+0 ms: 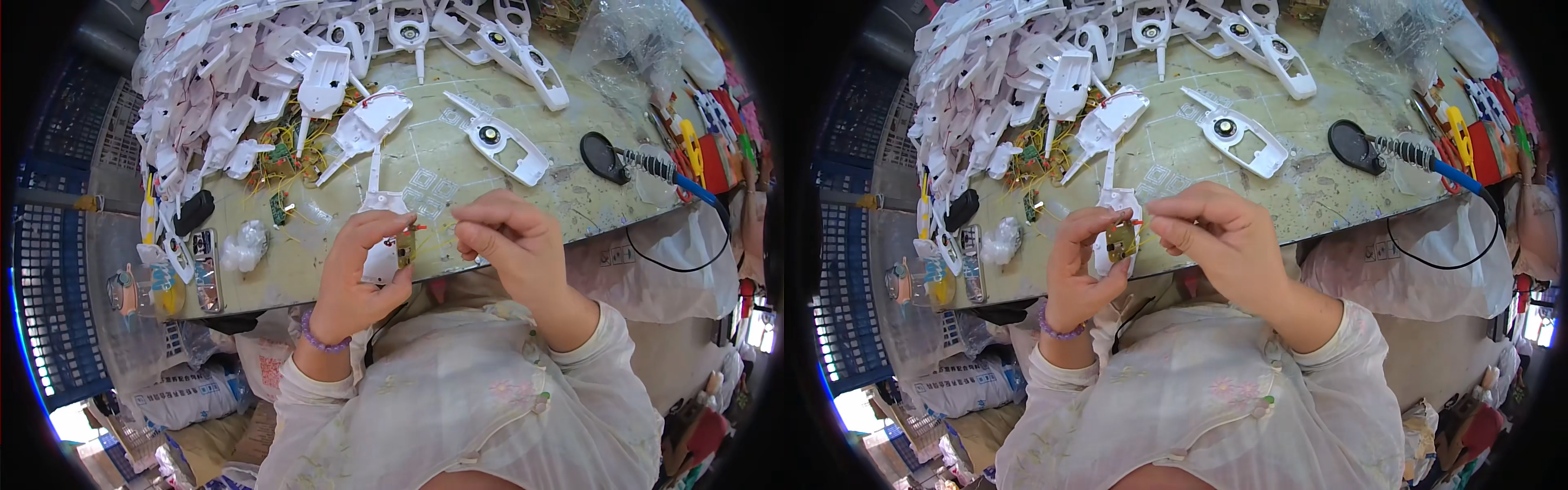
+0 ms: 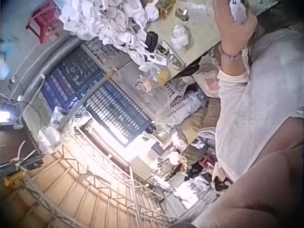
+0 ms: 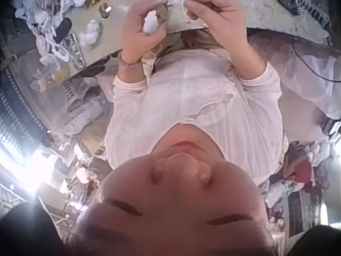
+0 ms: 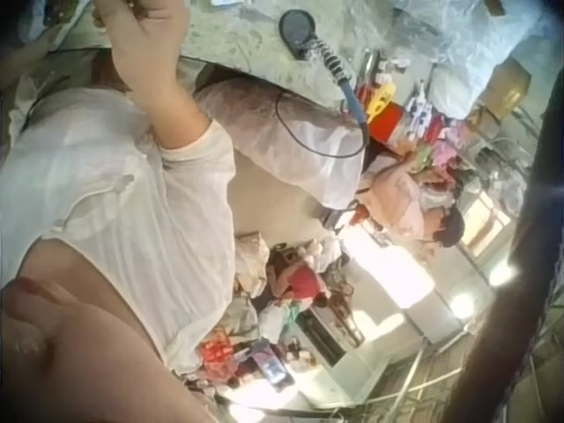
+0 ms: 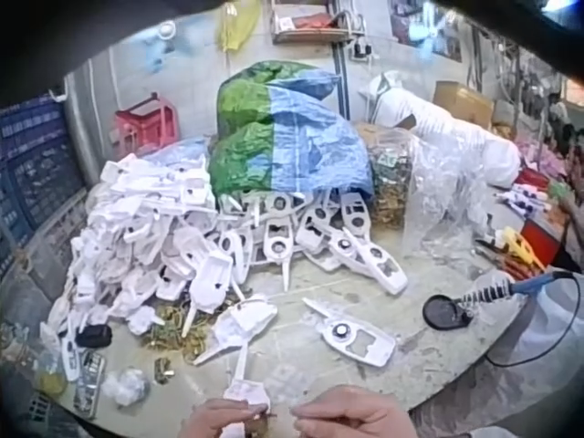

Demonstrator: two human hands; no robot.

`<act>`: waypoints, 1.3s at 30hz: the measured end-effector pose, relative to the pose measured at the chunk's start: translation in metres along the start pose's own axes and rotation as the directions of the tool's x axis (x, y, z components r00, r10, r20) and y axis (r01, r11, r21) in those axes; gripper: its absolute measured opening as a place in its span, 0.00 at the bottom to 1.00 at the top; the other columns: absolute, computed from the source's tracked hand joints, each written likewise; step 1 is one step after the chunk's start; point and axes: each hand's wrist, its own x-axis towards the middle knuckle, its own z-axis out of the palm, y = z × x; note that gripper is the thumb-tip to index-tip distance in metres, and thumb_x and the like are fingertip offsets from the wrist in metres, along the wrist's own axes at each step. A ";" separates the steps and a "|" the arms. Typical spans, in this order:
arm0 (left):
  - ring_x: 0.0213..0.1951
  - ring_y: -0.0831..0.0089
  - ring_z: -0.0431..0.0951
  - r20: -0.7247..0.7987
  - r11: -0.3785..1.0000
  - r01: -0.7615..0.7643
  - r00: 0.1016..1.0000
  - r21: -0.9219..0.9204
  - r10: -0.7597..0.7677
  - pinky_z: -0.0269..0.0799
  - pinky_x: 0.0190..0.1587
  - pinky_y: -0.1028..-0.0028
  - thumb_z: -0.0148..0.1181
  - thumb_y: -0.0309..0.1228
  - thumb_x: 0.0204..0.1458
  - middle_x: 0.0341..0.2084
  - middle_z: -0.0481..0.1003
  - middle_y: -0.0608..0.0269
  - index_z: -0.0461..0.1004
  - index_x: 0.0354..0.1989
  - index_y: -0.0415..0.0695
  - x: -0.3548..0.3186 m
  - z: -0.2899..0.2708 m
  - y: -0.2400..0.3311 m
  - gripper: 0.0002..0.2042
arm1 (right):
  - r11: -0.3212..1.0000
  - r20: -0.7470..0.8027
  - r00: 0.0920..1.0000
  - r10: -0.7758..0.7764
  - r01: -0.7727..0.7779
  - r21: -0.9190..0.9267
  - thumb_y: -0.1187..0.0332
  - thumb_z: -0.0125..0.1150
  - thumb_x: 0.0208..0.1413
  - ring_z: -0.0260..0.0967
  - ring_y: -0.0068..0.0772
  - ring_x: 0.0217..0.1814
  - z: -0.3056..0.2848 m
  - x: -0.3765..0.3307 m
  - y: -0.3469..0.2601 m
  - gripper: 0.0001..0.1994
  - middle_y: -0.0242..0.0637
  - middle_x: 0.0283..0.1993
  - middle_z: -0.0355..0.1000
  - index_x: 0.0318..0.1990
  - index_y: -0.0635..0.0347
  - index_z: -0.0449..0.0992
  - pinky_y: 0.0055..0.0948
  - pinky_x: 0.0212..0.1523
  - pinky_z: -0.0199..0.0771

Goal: Soldering small electronic components and speakers into plastic toy fan housings at a factory workbench.

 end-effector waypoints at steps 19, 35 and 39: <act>0.35 0.72 0.79 -0.126 0.982 0.160 0.981 0.100 -0.147 0.54 0.61 0.56 0.65 0.25 0.42 0.27 0.79 0.67 0.80 0.30 0.46 0.010 0.002 0.030 0.06 | -0.055 0.156 0.905 -0.397 0.146 -0.988 0.67 0.69 0.43 0.62 0.55 0.57 -0.082 0.017 -0.002 0.13 0.49 0.53 0.68 0.37 0.59 0.76 0.46 0.55 0.64; 0.28 0.71 0.74 -0.191 0.901 0.168 0.977 0.400 -0.097 0.61 0.53 0.62 0.65 0.25 0.42 0.22 0.75 0.69 0.78 0.26 0.47 0.022 0.033 0.025 0.03 | 0.572 -0.515 0.310 -0.800 0.131 -0.810 0.76 0.63 0.51 0.62 0.20 0.33 -0.125 -0.043 -0.007 0.08 0.31 0.32 0.67 0.34 0.63 0.68 0.21 0.35 0.65; 0.29 0.71 0.74 -0.117 0.917 0.159 0.985 0.366 -0.124 0.61 0.54 0.63 0.64 0.26 0.43 0.22 0.75 0.69 0.78 0.27 0.47 0.030 0.039 0.026 0.03 | 0.588 -0.594 0.075 -0.801 0.280 -0.759 0.71 0.63 0.54 0.55 0.13 0.25 -0.196 -0.054 -0.075 0.13 0.25 0.27 0.63 0.44 0.68 0.72 0.15 0.27 0.55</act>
